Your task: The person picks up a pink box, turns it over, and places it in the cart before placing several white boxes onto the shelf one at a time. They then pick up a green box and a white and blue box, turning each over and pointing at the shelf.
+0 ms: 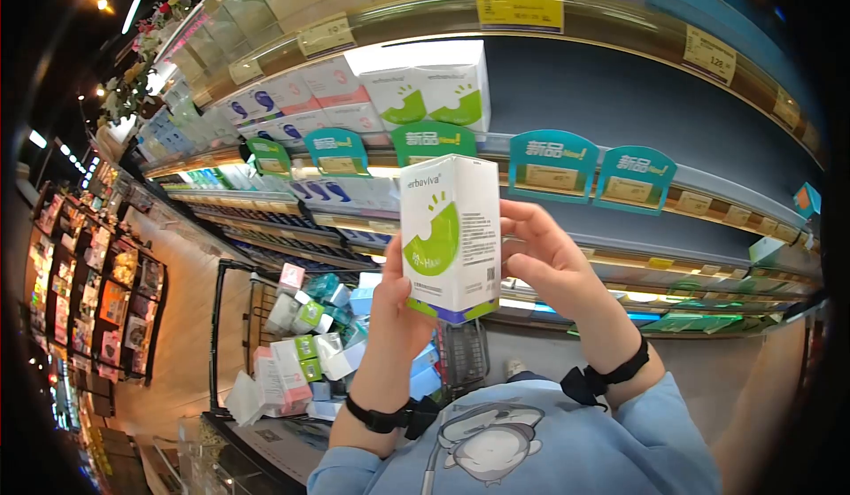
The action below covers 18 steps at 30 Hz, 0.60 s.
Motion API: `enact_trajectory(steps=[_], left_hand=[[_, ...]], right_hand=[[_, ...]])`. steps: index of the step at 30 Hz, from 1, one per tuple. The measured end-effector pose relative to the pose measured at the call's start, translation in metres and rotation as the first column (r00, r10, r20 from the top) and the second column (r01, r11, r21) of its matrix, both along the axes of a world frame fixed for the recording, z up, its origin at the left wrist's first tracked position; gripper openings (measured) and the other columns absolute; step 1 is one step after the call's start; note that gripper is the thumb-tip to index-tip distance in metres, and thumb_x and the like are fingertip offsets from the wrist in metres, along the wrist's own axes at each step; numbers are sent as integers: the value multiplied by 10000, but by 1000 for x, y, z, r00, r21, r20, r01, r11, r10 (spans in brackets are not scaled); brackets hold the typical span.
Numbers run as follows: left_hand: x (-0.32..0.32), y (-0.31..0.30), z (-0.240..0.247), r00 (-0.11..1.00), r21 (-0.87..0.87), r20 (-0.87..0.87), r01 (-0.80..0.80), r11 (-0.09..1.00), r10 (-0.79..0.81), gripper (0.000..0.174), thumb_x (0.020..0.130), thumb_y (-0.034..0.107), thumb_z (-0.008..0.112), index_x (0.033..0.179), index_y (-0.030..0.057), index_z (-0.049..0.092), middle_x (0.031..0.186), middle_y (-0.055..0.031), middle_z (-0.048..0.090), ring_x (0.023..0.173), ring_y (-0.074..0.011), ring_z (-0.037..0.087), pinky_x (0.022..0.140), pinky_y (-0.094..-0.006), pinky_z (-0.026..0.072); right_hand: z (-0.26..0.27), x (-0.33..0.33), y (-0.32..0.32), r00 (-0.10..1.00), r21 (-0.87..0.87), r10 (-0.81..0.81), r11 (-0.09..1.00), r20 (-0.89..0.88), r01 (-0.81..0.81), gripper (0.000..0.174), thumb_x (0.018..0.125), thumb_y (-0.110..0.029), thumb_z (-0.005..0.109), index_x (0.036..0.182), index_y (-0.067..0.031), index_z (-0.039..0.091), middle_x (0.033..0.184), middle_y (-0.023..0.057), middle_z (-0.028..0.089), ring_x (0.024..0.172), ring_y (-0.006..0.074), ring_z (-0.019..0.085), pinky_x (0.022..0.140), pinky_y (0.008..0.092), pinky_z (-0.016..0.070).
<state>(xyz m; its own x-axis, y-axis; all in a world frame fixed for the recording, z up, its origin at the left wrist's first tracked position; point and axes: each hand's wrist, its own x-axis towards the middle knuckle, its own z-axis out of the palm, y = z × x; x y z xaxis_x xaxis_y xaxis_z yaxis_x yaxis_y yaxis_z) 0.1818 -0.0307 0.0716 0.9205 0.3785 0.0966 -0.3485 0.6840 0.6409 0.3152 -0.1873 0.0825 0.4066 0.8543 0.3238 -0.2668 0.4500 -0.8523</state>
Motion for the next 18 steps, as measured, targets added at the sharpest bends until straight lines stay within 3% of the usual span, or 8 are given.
enact_trajectory(steps=[1, 2, 4, 5, 8, 18], left_hand=[[1, 0, 2, 998, -53, -6, 66, 996, -66, 714, 764, 277, 600, 1397, 50, 357, 1324, -146, 526, 1195, -280, 556, 953, -451, 511], [2, 5, -4, 998, -40, -20, 55, 998, -56, 714, 764, 277, 600, 1397, 50, 357, 1324, -146, 526, 1195, -280, 556, 953, -451, 511], [4, 16, -15, 890, -323, 227, 453, 831, -396, 652, 768, 290, 586, 1345, 18, 452, 1246, -142, 593, 1107, -276, 616, 906, -429, 534], [1, 13, -18, 914, -346, 201, 403, 847, -353, 618, 773, 315, 566, 1299, -6, 517, 1200, -144, 627, 1038, -278, 650, 864, -406, 548], [-2, 20, -24, 904, -321, 230, 421, 849, -361, 629, 782, 328, 541, 1315, -6, 506, 1226, -146, 615, 1042, -273, 648, 852, -396, 551], [-8, 27, -18, 931, -245, 113, 365, 898, -348, 616, 793, 330, 544, 1333, 45, 467, 1197, -118, 617, 1035, -252, 644, 845, -389, 544]], right_hand=[[6, -9, 8, 996, 41, -91, 995, 2, 91, 502, 926, -62, 578, 1362, -30, 330, 1150, 126, 524, 1036, 156, 577, 819, 274, 516], [8, -13, 12, 997, 54, -81, 995, -12, 81, 502, 926, -62, 578, 1362, -30, 330, 1150, 126, 524, 1036, 156, 577, 819, 274, 516], [13, -19, 17, 990, 78, -133, 989, 57, 128, 493, 876, -1, 635, 1288, -28, 365, 1066, 103, 518, 938, 126, 591, 783, 250, 514], [19, -25, 19, 988, 38, -154, 988, 28, 153, 510, 836, 32, 671, 1251, -31, 381, 1029, 94, 511, 874, 110, 585, 763, 248, 513], [22, -31, 23, 979, 35, -181, 983, 92, 179, 523, 827, 36, 672, 1255, -33, 378, 1022, 92, 513, 865, 107, 584, 759, 248, 510], [19, -35, 27, 982, 0, -179, 984, 65, 179, 522, 832, 15, 679, 1249, -45, 372, 1015, 80, 520, 870, 102, 572, 779, 246, 493]])
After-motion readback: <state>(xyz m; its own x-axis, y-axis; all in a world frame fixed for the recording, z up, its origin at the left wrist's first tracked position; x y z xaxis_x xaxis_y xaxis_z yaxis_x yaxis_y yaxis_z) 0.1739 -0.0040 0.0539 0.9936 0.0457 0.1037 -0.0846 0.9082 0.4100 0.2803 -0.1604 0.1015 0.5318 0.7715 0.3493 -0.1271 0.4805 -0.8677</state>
